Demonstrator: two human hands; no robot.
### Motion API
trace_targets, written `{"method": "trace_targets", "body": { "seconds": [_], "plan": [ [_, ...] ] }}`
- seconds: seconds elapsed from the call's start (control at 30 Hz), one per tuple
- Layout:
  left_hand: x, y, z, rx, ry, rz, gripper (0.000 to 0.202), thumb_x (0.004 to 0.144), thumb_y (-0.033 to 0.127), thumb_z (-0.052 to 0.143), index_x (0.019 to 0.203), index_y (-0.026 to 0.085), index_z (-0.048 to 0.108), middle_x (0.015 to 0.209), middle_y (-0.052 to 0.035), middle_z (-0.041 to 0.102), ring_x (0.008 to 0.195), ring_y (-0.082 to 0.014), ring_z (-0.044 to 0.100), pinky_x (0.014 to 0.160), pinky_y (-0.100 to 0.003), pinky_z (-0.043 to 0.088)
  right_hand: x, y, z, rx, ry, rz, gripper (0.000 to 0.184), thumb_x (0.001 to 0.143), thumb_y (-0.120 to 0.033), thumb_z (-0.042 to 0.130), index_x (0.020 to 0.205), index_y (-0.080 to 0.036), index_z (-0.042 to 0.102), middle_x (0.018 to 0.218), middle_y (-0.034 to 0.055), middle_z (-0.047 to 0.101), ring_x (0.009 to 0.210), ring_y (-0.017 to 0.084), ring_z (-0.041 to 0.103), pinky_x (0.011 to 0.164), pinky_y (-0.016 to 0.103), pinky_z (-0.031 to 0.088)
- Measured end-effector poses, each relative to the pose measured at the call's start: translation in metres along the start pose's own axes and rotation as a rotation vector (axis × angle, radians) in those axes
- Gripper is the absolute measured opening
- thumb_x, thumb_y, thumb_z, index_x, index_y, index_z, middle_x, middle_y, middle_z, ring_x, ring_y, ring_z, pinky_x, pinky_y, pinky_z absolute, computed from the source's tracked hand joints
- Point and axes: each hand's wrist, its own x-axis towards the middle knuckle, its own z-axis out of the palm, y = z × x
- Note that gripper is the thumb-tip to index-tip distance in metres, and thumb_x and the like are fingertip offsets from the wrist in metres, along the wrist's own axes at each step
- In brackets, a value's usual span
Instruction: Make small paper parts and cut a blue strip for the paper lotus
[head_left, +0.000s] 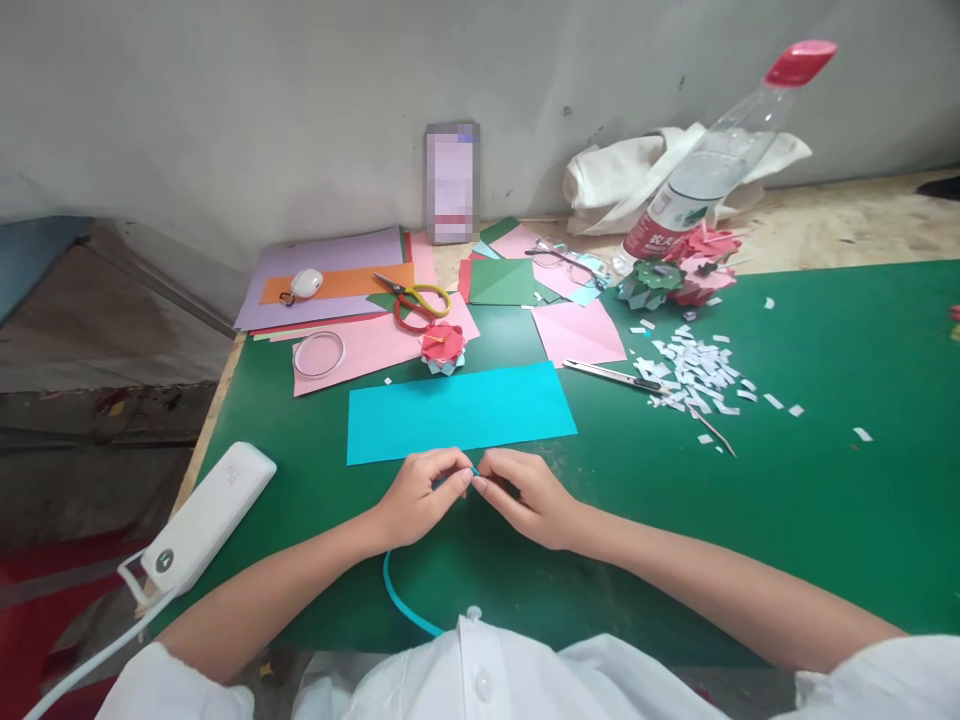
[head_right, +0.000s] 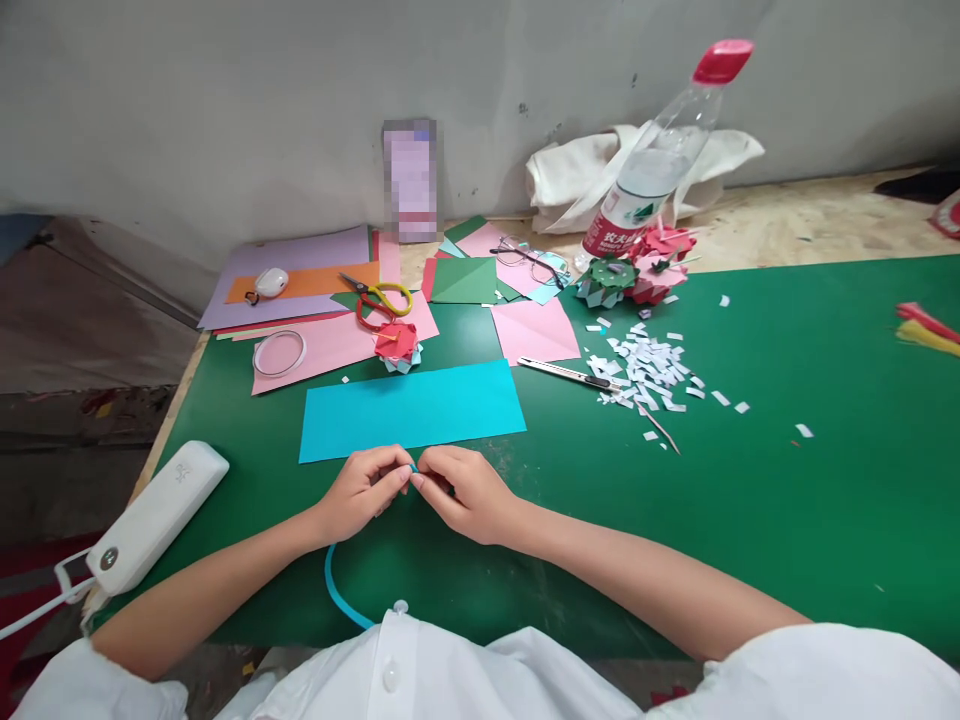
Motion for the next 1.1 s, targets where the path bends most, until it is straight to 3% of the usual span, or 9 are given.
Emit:
{"method": "trace_targets", "body": {
  "seconds": [0.27,0.43,0.7,0.9,1.1],
  "plan": [
    [-0.003,-0.002,0.004,0.033,0.017,0.008,0.026,0.097,0.041,0.046,0.09,0.017,0.055,0.073,0.0032,0.058,0.054,-0.0056,0.046,0.053,-0.019,0.035,-0.001,0.003,-0.005,0.036,-0.019,0.002,0.028,0.099,-0.03,0.046,0.074,-0.019,0.049,0.062,-0.0028,0.049,0.055,0.009,0.041,0.054,0.023,0.031],
    [-0.004,-0.006,0.004,0.008,-0.008,0.009,0.026,0.097,0.04,0.049,0.085,0.017,0.053,0.07,0.0038,0.059,0.049,-0.0038,0.047,0.049,-0.017,0.037,-0.003,0.003,-0.009,0.02,-0.037,-0.012,0.026,0.099,-0.031,0.046,0.076,-0.02,0.048,0.063,-0.0022,0.05,0.056,0.009,0.041,0.054,0.023,0.032],
    [-0.004,-0.006,0.008,-0.1,-0.018,-0.02,0.024,0.094,0.036,0.052,0.086,0.015,0.06,0.073,0.0006,0.061,0.06,-0.0081,0.063,0.058,-0.019,0.053,-0.005,0.006,-0.01,0.021,-0.046,-0.006,0.023,0.099,-0.032,0.048,0.08,-0.02,0.053,0.068,-0.0003,0.055,0.06,0.01,0.046,0.055,0.024,0.036],
    [0.0,-0.004,0.01,-0.108,-0.036,-0.007,0.02,0.092,0.031,0.052,0.083,0.015,0.057,0.071,0.0015,0.058,0.06,-0.0076,0.062,0.058,-0.018,0.051,-0.006,0.004,-0.012,0.053,-0.036,-0.011,0.024,0.099,-0.032,0.048,0.079,-0.02,0.053,0.067,-0.001,0.055,0.058,0.01,0.045,0.055,0.023,0.036],
    [0.008,0.002,0.017,-0.138,-0.095,-0.014,0.026,0.097,0.037,0.046,0.081,0.016,0.052,0.063,0.0027,0.058,0.054,-0.0079,0.058,0.053,-0.018,0.047,-0.01,0.002,-0.015,0.077,0.003,0.033,0.029,0.101,-0.035,0.046,0.078,-0.02,0.055,0.066,-0.0004,0.057,0.058,0.01,0.049,0.054,0.024,0.038]
  ]
}}
